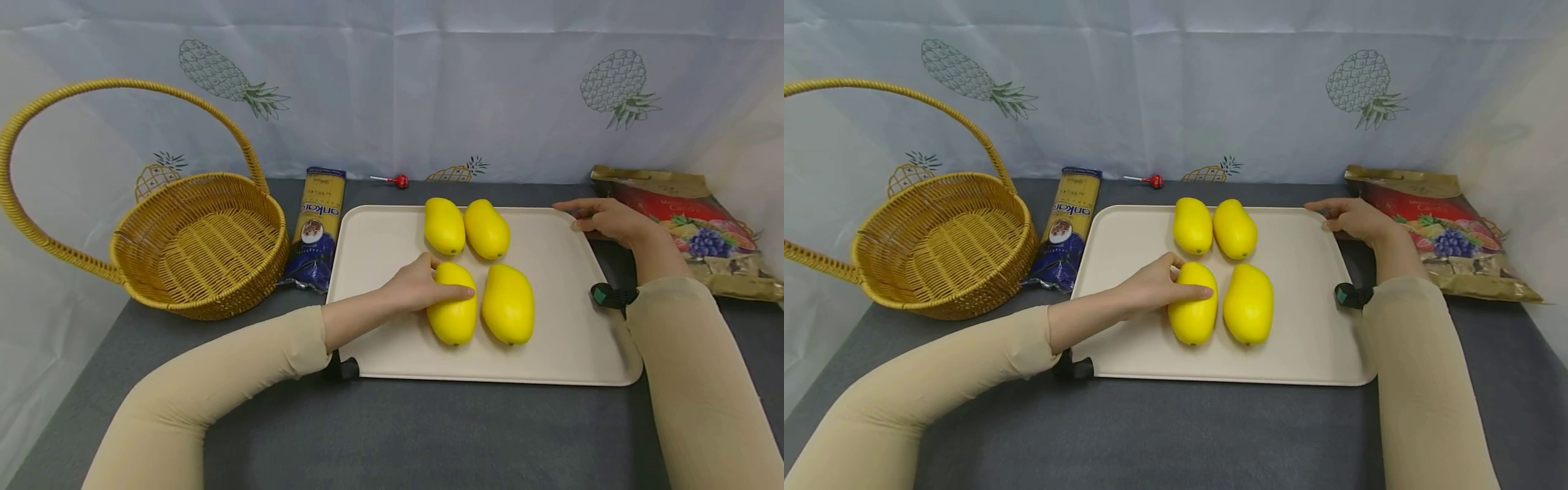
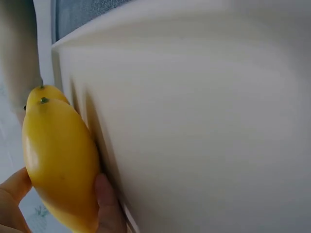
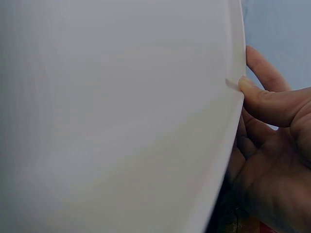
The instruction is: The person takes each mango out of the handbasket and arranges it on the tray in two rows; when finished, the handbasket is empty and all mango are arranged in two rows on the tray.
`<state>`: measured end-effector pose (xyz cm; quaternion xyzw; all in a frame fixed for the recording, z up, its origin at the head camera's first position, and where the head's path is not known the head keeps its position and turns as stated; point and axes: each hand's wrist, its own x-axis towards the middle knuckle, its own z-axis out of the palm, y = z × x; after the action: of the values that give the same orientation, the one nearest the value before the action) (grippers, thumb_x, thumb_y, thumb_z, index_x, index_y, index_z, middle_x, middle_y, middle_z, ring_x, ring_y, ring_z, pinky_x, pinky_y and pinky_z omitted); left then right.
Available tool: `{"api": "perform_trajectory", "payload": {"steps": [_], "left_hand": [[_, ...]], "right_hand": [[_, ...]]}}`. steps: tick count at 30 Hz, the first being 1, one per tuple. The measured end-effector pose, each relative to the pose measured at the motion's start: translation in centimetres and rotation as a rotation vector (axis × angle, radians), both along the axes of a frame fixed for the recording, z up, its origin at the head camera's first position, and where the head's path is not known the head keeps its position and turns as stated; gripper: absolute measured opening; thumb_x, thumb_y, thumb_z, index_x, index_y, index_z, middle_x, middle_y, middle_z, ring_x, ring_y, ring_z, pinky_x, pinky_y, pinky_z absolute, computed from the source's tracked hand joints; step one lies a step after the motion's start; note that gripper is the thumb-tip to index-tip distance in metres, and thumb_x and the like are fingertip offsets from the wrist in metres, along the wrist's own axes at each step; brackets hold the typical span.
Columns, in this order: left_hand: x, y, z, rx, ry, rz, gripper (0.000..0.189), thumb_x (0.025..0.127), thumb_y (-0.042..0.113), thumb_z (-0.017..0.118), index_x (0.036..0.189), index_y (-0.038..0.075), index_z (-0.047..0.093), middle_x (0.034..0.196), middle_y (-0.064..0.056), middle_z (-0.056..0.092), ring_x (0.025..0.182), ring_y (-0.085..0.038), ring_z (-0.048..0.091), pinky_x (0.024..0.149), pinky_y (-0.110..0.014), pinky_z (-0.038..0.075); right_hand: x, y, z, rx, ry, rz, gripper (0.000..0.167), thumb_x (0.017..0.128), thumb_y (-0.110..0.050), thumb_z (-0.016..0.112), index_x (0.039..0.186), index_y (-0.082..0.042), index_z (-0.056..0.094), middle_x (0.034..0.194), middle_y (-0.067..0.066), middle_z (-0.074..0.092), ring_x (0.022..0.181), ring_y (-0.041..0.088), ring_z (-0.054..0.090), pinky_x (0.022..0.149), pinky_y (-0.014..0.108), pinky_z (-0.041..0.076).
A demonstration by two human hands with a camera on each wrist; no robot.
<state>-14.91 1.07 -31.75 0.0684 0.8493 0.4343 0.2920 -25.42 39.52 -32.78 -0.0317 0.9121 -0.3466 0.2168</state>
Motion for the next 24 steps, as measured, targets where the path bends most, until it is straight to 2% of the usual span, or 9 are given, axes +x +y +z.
{"api": "perform_trajectory", "payload": {"steps": [5, 12, 20, 24], "left_hand": [[0.02, 0.01, 0.05, -0.033, 0.017, -0.018, 0.075, 0.080, 0.054, 0.074, 0.132, 0.009, 0.044, 0.119, -0.008, 0.059, 0.102, -0.021, 0.057, 0.082, -0.028, 0.046], [-0.14, 0.07, 0.02, -0.057, 0.017, -0.021, 0.070, 0.081, 0.055, 0.073, 0.125, 0.008, 0.046, 0.109, -0.008, 0.060, 0.088, -0.020, 0.058, 0.067, -0.024, 0.047], [-0.19, -0.04, 0.15, -0.080, 0.011, -0.034, 0.072, 0.081, 0.056, 0.072, 0.127, 0.008, 0.046, 0.112, -0.009, 0.060, 0.093, -0.021, 0.058, 0.071, -0.025, 0.046], [-0.26, -0.37, 0.31, -0.084, -0.005, -0.044, 0.077, 0.083, 0.056, 0.071, 0.135, 0.006, 0.043, 0.114, -0.008, 0.059, 0.091, -0.020, 0.058, 0.070, -0.024, 0.048]], "right_hand": [[0.04, -0.13, 0.10, -0.003, 0.005, -0.002, 0.053, 0.104, -0.015, 0.049, 0.155, -0.013, 0.033, 0.108, 0.000, 0.053, 0.093, 0.009, 0.056, 0.081, 0.012, 0.052], [0.02, -0.15, 0.09, -0.014, 0.004, -0.006, 0.053, 0.104, -0.014, 0.049, 0.154, -0.013, 0.033, 0.107, -0.003, 0.054, 0.092, 0.007, 0.058, 0.081, 0.012, 0.053], [-0.03, -0.04, 0.09, -0.004, 0.010, 0.009, 0.054, 0.104, -0.017, 0.050, 0.155, -0.012, 0.032, 0.109, 0.000, 0.055, 0.092, 0.008, 0.057, 0.082, 0.013, 0.053], [-0.03, -0.05, 0.02, -0.004, 0.008, 0.008, 0.054, 0.104, -0.017, 0.050, 0.155, -0.012, 0.032, 0.109, -0.001, 0.055, 0.092, 0.007, 0.058, 0.082, 0.013, 0.053]]}}
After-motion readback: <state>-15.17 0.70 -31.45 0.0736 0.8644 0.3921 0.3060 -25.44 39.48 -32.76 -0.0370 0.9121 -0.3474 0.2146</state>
